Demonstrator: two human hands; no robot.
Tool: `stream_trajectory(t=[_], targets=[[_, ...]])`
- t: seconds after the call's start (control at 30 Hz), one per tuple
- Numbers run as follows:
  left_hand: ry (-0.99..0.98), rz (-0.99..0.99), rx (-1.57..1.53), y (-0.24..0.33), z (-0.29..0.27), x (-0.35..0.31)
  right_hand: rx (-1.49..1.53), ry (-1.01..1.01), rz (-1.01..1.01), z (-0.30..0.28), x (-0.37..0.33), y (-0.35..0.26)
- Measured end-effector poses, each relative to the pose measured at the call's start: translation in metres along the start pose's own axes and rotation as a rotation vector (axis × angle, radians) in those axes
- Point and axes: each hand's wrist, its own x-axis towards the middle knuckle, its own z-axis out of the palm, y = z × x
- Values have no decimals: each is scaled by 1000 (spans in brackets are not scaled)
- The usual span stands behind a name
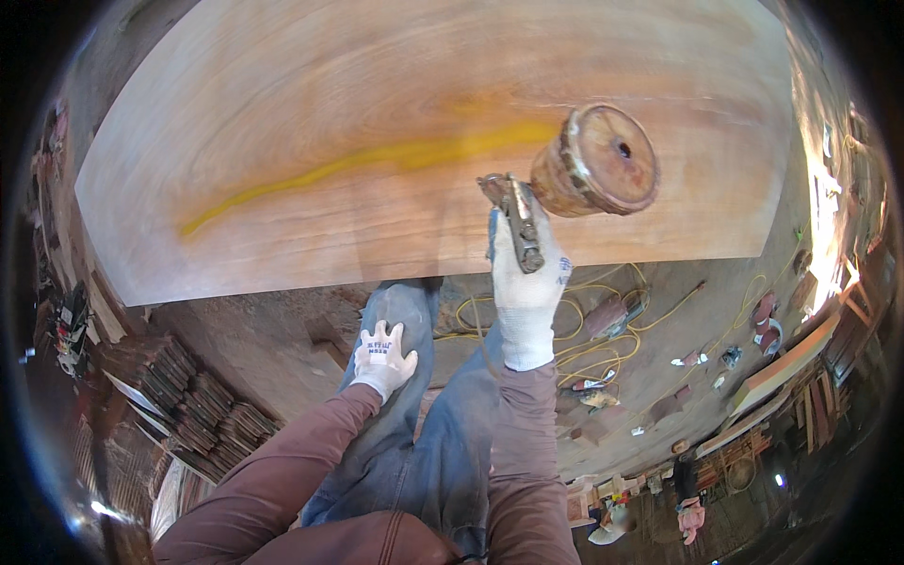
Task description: The person uses a spray gun to apply a yellow finish to a large wooden board, then refills the spray gun from a bottle. The person moves around the workshop while spraying and refilling.
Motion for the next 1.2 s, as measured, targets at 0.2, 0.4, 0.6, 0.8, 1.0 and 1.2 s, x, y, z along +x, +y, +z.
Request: stream_trajectory(t=[0.2,0.4,0.6,0.8,1.0,1.2], targets=[[46,-22,6,15,15,0,-158,116,-125,-36,14,10],[1,-50,3,29,12,-5,-229,161,-164,-43,12,23],[22,-47,-4,30,20,-5,-72,-23,-110,-16,3,22],[21,-53,-15,28,28,-4,54,-62,17,-6,6,14],[20,-67,-21,30,27,-6,-75,94,-96,-42,25,33],[-12,-82,-24,42,21,-9,-173,167,-116,-83,36,24]])
